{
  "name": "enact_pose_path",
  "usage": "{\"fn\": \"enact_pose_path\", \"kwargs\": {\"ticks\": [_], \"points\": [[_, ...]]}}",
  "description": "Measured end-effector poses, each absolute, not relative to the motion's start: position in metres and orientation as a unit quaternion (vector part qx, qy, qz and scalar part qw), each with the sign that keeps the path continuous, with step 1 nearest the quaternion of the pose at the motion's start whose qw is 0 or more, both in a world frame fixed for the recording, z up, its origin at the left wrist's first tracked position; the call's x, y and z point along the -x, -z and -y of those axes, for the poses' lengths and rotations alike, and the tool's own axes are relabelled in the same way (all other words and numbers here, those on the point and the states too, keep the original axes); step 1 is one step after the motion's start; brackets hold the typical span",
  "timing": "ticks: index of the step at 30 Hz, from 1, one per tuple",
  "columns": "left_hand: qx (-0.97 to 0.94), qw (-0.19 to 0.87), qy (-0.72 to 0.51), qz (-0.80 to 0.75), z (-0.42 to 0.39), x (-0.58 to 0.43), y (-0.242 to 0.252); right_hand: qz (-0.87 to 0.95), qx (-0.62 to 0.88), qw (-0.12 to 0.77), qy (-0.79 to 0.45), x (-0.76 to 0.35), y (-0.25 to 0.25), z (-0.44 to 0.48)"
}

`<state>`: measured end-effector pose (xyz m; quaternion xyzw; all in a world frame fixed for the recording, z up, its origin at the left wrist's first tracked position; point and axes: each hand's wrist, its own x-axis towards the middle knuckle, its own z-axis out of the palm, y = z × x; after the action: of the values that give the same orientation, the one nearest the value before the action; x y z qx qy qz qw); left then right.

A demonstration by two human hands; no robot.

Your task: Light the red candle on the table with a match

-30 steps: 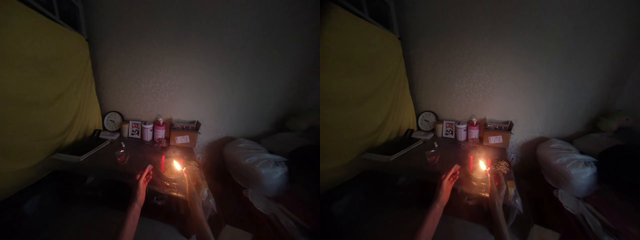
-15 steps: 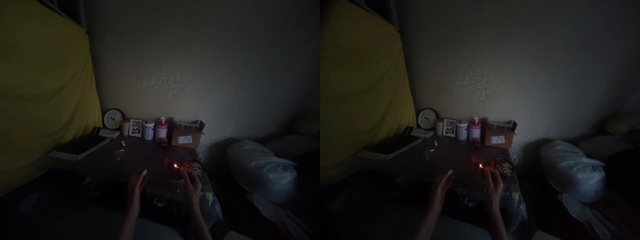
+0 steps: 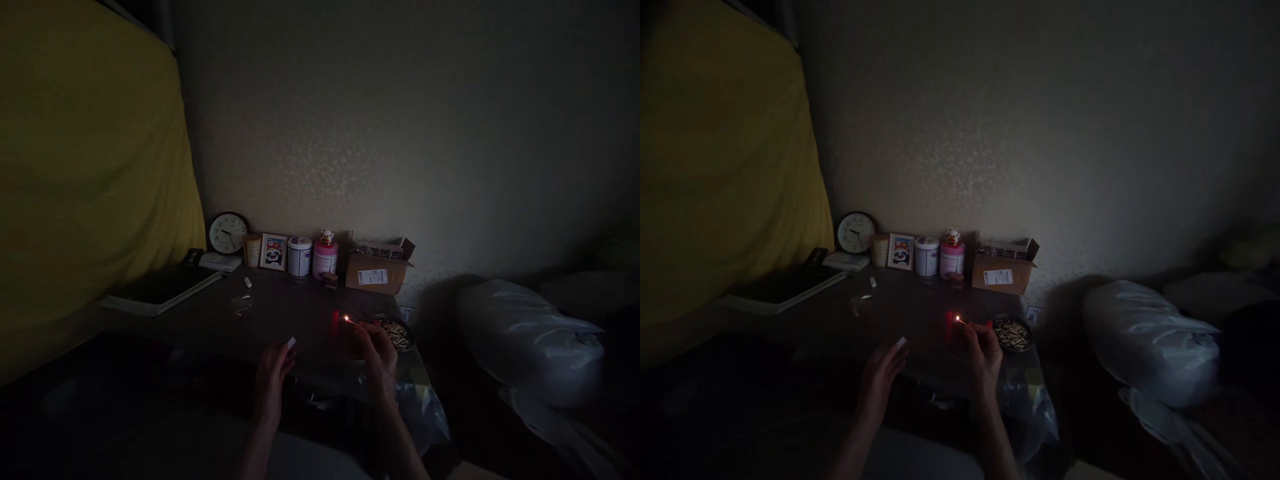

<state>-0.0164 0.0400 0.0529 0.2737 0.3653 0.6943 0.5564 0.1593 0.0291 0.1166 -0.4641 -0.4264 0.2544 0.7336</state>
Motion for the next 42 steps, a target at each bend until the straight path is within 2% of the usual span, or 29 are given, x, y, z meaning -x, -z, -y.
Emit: {"fn": "enact_pose_path", "kwargs": {"ticks": [7, 17, 42], "points": [[-0.277, 0.552, -0.692, -0.373, -0.04, 0.016, -0.054, 0.465, 0.441, 0.725, -0.253, -0.16, -0.115, -0.042], [-0.284, 0.553, -0.685, -0.379, -0.041, 0.017, -0.053, 0.489, 0.491, 0.696, -0.191, -0.159, -0.113, -0.061], [-0.28, 0.558, -0.686, -0.374, -0.039, 0.017, -0.055, 0.506, 0.515, 0.668, -0.181, -0.157, -0.109, -0.073]]}}
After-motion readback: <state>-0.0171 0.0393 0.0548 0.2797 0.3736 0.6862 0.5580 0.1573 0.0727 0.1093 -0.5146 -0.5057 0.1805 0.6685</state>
